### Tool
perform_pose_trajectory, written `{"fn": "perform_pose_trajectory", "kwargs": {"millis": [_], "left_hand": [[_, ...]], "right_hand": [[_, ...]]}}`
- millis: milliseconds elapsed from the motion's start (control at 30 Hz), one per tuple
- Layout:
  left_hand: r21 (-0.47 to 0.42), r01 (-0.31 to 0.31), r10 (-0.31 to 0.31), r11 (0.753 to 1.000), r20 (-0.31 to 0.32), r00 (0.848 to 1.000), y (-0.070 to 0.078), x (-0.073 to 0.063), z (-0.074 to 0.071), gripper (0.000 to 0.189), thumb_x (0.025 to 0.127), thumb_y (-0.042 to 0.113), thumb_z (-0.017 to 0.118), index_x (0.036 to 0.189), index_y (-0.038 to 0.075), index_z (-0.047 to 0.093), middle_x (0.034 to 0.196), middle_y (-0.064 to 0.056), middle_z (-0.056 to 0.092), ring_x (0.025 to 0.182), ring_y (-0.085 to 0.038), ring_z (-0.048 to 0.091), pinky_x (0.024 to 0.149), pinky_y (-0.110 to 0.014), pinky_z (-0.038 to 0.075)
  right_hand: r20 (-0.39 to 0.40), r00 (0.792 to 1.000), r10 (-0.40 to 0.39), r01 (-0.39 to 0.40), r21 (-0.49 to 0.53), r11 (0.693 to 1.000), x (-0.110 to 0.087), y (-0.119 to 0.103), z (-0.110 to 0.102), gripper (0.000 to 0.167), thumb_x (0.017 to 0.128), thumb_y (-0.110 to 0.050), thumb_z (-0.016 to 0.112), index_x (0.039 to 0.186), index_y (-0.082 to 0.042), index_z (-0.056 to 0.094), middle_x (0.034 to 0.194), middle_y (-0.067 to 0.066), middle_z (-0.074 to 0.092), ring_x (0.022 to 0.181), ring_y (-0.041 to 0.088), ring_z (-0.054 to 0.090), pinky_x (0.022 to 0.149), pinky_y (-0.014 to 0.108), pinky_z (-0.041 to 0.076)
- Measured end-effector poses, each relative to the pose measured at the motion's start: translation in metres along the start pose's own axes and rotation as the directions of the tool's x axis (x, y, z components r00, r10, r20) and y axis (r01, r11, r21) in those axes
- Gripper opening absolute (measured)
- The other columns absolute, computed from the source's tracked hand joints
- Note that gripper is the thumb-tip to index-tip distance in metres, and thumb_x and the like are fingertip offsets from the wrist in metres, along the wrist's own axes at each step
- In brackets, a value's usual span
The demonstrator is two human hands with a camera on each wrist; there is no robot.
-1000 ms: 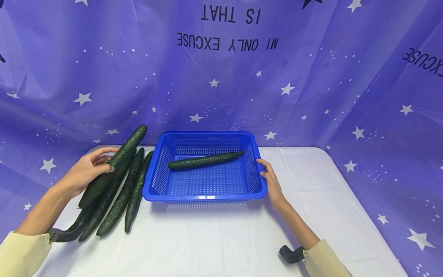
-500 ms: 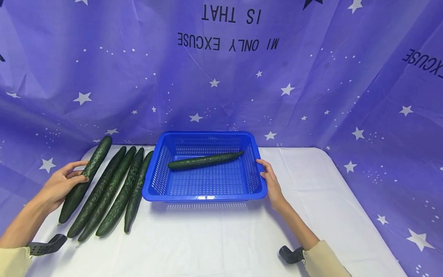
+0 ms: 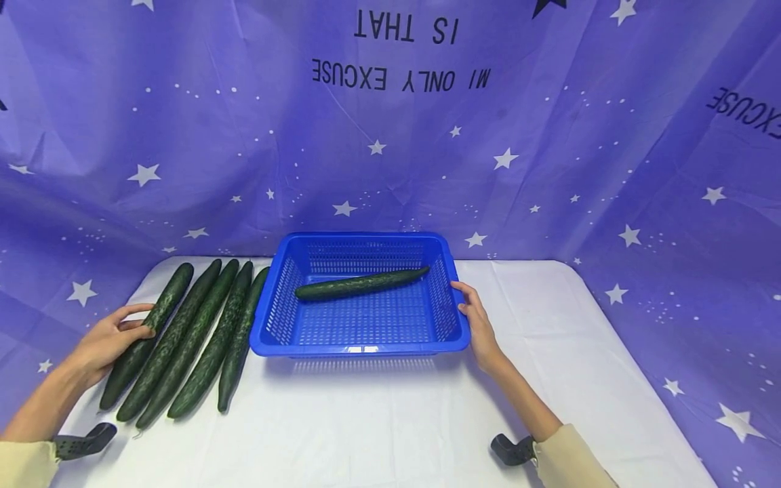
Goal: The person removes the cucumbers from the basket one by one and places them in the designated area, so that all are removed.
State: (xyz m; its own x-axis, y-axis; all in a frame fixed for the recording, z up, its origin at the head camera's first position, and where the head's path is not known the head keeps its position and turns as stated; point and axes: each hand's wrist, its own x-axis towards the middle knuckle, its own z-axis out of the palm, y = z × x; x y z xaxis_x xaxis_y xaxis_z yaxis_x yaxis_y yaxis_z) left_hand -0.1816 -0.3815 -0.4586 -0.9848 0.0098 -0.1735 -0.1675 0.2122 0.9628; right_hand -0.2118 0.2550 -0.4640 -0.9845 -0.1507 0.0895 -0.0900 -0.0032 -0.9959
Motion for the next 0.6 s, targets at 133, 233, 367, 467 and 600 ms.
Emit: {"fn": "perform_pose_trajectory", "kwargs": {"millis": [133,233,367,467,600], "left_hand": [[-0.009,0.004,-0.004,1.0,0.004,1.0,-0.0053,-0.0004,0.0018,0.043,0.097,-0.001,0.057,0.115,0.037,0.05,0.089,0.012,0.064,0.071,-0.01,0.064,0.059,-0.031,0.055],[-0.008,0.006,-0.006,1.0,0.014,1.0,-0.0055,0.0,0.0023,0.043,0.097,-0.001,0.056,0.118,0.035,0.048,0.089,0.011,0.064,0.071,-0.01,0.064,0.06,-0.031,0.055],[0.049,0.014,-0.015,0.999,0.027,1.0,-0.0038,0.0006,0.0024,0.04,0.097,0.002,0.056,0.13,0.021,0.045,0.091,0.009,0.062,0.073,-0.011,0.064,0.062,-0.032,0.055],[0.102,0.028,-0.031,0.994,0.032,0.999,-0.0027,0.0007,0.0023,0.044,0.098,0.004,0.055,0.137,0.003,0.036,0.092,0.005,0.061,0.074,-0.011,0.063,0.064,-0.034,0.055],[0.17,0.043,-0.051,0.984,0.045,0.998,-0.0015,0.001,0.0014,0.058,0.098,0.004,0.054,0.143,-0.01,0.02,0.092,0.002,0.06,0.075,-0.011,0.062,0.065,-0.034,0.054]], "right_hand": [[-0.002,1.0,-0.003,0.003,-0.002,1.0,0.0001,0.0,-0.0001,0.05,0.102,-0.012,0.026,0.152,-0.007,0.028,0.153,0.017,0.023,0.119,0.031,0.036,0.088,0.026,0.044],[-0.003,1.0,-0.009,0.009,0.0,1.0,0.0,0.0003,-0.0005,0.05,0.102,-0.012,0.026,0.152,-0.006,0.028,0.151,0.017,0.024,0.118,0.031,0.037,0.088,0.026,0.044],[-0.001,1.0,-0.016,0.016,0.011,1.0,0.0002,0.0012,-0.0004,0.049,0.102,-0.011,0.026,0.151,-0.005,0.027,0.151,0.017,0.023,0.118,0.03,0.036,0.088,0.026,0.044],[0.004,1.0,-0.016,0.016,0.011,1.0,0.0002,0.0019,-0.0002,0.049,0.103,-0.011,0.027,0.152,-0.005,0.027,0.153,0.016,0.022,0.12,0.03,0.035,0.09,0.026,0.043],[0.008,1.0,-0.011,0.011,0.001,1.0,-0.0002,0.0021,-0.0004,0.049,0.104,-0.013,0.027,0.152,-0.006,0.026,0.155,0.016,0.019,0.123,0.031,0.033,0.091,0.025,0.042]]}}
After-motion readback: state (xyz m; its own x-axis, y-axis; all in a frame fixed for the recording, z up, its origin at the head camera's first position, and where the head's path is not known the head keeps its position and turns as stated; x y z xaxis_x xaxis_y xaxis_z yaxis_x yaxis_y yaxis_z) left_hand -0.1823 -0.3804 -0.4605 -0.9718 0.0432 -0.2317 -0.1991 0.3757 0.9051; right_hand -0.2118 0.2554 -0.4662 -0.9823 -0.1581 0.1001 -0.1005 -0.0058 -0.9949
